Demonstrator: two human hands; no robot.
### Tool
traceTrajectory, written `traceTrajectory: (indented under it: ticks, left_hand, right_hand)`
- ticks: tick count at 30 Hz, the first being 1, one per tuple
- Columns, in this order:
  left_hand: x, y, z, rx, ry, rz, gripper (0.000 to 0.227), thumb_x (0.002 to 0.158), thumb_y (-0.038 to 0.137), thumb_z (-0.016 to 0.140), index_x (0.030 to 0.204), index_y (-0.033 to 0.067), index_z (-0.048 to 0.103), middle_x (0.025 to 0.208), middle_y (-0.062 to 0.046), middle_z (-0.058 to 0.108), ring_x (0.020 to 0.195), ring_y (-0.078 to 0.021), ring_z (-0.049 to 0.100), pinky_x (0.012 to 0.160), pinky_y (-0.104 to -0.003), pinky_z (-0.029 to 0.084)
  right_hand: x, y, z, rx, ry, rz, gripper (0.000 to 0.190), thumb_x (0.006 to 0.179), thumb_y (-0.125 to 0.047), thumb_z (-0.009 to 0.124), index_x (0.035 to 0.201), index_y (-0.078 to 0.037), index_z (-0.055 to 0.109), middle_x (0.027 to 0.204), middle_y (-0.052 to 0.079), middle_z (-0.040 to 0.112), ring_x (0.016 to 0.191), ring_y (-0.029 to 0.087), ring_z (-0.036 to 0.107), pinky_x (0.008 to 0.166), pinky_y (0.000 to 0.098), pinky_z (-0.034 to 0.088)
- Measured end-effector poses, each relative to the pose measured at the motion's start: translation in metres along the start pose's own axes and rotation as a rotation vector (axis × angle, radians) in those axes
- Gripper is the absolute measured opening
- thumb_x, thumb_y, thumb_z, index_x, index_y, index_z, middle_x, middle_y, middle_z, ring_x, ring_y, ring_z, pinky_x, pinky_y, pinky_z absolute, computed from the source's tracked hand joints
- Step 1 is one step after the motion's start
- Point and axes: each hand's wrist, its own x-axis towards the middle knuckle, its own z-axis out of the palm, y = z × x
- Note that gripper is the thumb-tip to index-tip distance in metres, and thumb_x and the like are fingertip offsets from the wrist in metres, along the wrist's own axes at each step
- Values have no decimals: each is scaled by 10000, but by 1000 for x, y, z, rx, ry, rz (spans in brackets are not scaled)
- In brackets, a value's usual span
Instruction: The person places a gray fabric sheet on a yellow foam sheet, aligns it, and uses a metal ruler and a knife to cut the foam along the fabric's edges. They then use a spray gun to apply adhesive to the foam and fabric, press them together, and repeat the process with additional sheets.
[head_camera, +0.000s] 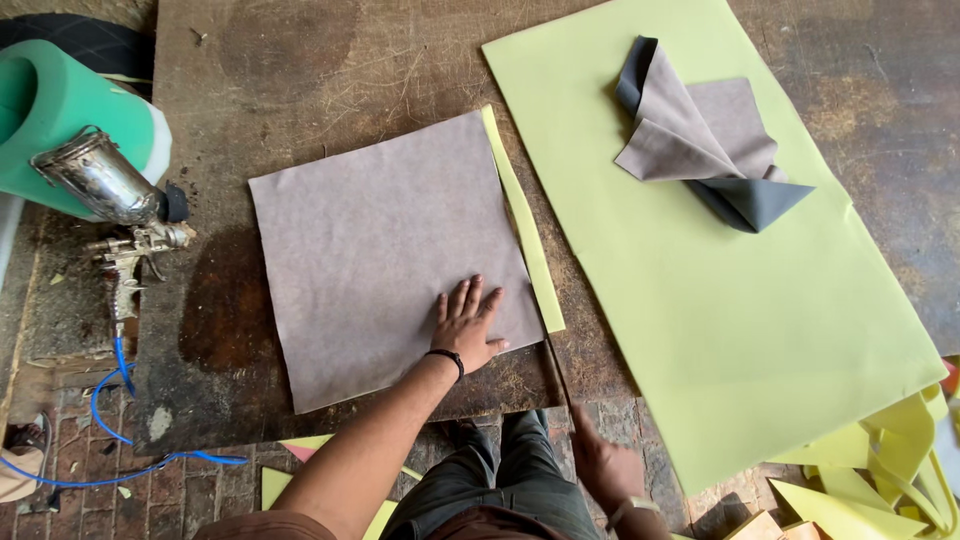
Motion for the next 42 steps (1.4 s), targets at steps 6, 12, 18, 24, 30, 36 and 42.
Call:
traceTrajectory:
  ticks: [6,12,18,24,30,36,42]
  left_hand:
    - [-6,-3,23,-6,53,-5,909,969,631,523,1647,339,-9,1724,-98,-154,1592,-303,-90,1250,-578,-52]
    - [-2,-3,22,40,-3,-15,916,982,642,483,1643,339,-74,1721,-102,-185,1592,-292,-112,1247,-574,-70]
    - [-5,-2,16,37,8,-4,913,992,644,475,1643,326,-81,1716,-114,-195,1588,-307,-127,1244,-582,-76]
    - [-16,-3,14,-8,19,15,896,980,555,564,1646,311,17,1718,-109,-167,1589,-293,-93,1260,-535,-52]
    - [-37,-48,26,-177,203,-41,696,964,447,646,1574,294,349,1720,-80,39,1584,-287,58,1271,-500,18]
    - [-57,-136,34,-287,397,-438,690,907,441,703,1529,328,427,1728,-60,130,1572,-272,147,1270,-519,102]
    - [-71,-188,27,-289,432,-668,720,881,502,722,1522,384,417,1695,-47,141,1567,-285,149,1253,-549,145]
  right_hand:
    - [50,-18,-3,-117,174,-61,516,980,-426,521,1487,-342,488,484,65,630,423,260,632,408,416,483]
    - [21,0,26,-88,99,-30,514,1021,-422,440,1518,-289,434,419,-28,523,321,142,500,324,333,415]
    - [23,22,35,-153,76,-57,611,1008,-397,473,1590,-224,399,512,1,614,392,140,494,354,278,400]
    - [108,-2,-1,280,362,50,207,988,-227,538,1169,-137,583,986,87,751,678,226,702,568,389,551]
    - [170,-50,-70,234,139,304,513,878,-450,724,1309,-216,574,1043,118,736,1001,332,711,850,463,569]
    - [193,-58,-72,177,76,334,297,899,-442,719,1100,-224,730,1032,68,786,958,282,751,836,431,596]
    - [210,18,-82,453,603,339,273,894,-302,749,1093,-115,753,972,157,769,891,315,741,804,429,579]
